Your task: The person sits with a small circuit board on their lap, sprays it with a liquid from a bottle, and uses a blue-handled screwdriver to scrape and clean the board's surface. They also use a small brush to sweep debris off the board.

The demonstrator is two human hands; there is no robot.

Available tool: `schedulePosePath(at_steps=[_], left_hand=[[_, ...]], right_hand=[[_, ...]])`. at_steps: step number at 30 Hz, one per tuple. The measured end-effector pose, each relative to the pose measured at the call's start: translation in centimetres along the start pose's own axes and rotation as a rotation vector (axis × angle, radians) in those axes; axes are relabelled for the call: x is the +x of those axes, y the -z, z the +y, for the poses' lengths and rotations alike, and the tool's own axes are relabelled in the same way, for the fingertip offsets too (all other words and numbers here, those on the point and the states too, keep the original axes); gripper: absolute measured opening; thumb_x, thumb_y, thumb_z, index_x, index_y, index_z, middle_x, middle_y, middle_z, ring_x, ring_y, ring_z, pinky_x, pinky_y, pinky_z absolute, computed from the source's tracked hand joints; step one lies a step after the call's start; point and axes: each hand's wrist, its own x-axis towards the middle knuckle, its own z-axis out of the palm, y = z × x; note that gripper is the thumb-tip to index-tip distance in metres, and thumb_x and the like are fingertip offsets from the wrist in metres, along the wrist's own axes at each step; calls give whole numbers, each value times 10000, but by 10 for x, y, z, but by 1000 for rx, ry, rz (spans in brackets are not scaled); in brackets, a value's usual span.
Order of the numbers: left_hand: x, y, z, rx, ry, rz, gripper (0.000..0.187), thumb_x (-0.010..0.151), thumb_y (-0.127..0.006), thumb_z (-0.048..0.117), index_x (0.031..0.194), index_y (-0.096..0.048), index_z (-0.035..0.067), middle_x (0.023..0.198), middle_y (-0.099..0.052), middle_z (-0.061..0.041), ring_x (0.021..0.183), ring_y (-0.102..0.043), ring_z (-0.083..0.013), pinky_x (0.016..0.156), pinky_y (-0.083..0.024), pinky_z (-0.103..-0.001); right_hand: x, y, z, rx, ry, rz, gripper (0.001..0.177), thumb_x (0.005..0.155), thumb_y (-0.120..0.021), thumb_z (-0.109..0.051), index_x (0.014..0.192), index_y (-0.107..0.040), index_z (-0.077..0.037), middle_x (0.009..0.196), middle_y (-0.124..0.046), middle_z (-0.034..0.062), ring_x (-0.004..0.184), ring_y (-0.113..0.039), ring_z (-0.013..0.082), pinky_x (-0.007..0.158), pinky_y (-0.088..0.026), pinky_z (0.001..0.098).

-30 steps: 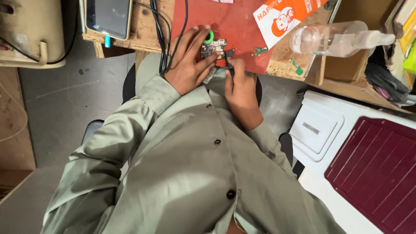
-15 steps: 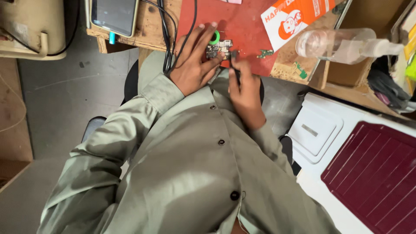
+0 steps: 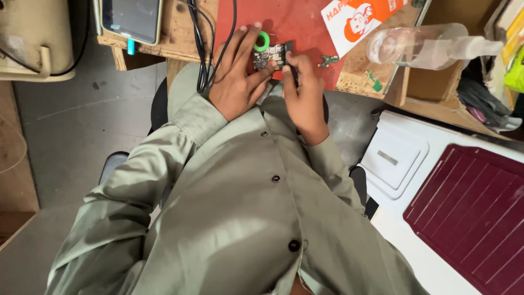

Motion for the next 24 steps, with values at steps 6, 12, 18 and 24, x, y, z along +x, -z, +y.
schedulePosePath(at_steps=[6,12,18,24], left_hand=[[2,3,4,-34,58,-27,321,926,-817,190,1244,-794,160,1670,-307,-224,1546,-307,-434,1222,-335,-540],[3,4,4,-22,61,-34,295,940,-826,193,1230,-793,155,1669,-302,-219,1545,-306,-432,1246,-322,-536],[2,2,5,-46,63,-42,331,916,-828,178,1243,-795,141,1676,-285,-227,1546,-298,-445,1263,-331,-521],[0,2,5,-29,72,-29,309,925,-834,189,1229,-796,151,1670,-288,-222,1541,-302,-437,1253,-326,-523]], right_hand=[[-23,22,-6,-176,39,-89,137,1050,-629,-44,1180,-599,-13,750,-594,126,588,-563,121,550,-438,304],[-25,45,-11,150,-438,-193,230,1047,-544,-101,1268,-522,-44,663,-550,87,429,-442,125,402,-347,298],[-23,48,20,469,-319,-250,262,1118,-463,-243,1279,-361,-63,781,-651,96,533,-551,103,520,-458,254],[-25,41,39,546,-402,-275,299,1139,-421,-301,1243,-482,-27,904,-672,82,647,-606,110,539,-491,261]])
